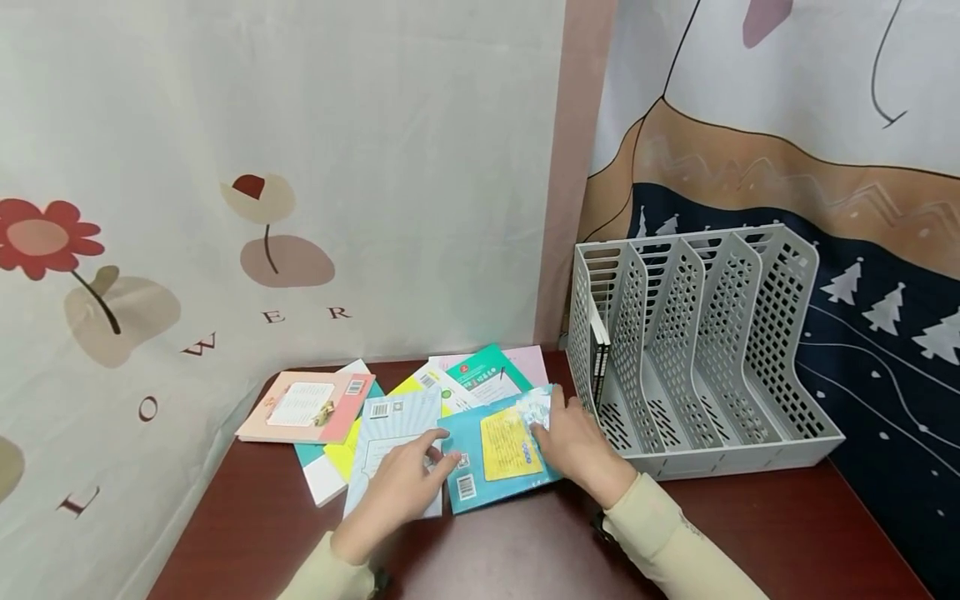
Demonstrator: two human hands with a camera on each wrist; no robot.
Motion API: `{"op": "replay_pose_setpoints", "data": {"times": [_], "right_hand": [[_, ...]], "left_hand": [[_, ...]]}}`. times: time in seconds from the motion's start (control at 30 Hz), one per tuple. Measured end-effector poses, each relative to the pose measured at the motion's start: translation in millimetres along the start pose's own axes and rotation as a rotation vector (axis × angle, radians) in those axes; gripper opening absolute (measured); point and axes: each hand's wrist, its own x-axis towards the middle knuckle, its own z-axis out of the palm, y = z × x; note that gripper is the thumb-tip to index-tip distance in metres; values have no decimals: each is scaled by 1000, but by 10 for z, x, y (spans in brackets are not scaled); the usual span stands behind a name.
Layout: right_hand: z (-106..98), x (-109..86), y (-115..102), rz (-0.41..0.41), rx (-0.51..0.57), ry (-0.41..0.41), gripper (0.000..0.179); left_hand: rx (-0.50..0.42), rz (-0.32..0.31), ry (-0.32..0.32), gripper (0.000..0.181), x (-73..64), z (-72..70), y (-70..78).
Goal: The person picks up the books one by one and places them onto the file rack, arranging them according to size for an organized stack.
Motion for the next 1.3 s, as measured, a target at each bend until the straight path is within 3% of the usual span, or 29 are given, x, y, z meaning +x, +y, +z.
{"op": "replay_pose_setpoints", "data": {"times": [0.17, 0.33, 0.47, 0.57, 0.77, 0.9, 1.0, 1.2, 1.3], "right_hand": [[-170, 62, -31, -38, 108, 105, 76], [-259, 105, -35, -38, 242, 74, 52], [-262, 70, -20, -133, 289, 55, 39], [-293, 30, 5, -213, 358, 88, 30], [-509, -26, 75, -319, 454, 171, 25], [-682, -36, 120, -383, 507, 144, 25], [-765, -30, 149, -445, 544, 83, 26], [-808, -31, 180, -560, 567, 18, 29], [-796, -35, 194, -559, 584, 18, 31]], "left_hand": [[-21, -6, -11, 53, 26, -39, -1], [-32, -20, -29, 55, 62, -46, 10], [-29, -25, -34, 55, 76, -40, 24], [-45, -13, -31, 55, 75, -43, 39], [-102, 24, 53, 59, 105, -78, 106], [-144, 97, 96, 64, 178, -141, 211], [-203, 170, 27, 67, 247, -192, 309], [-313, 261, -255, 73, 352, -242, 450], [-345, 274, -295, 60, 361, -245, 475]]}}
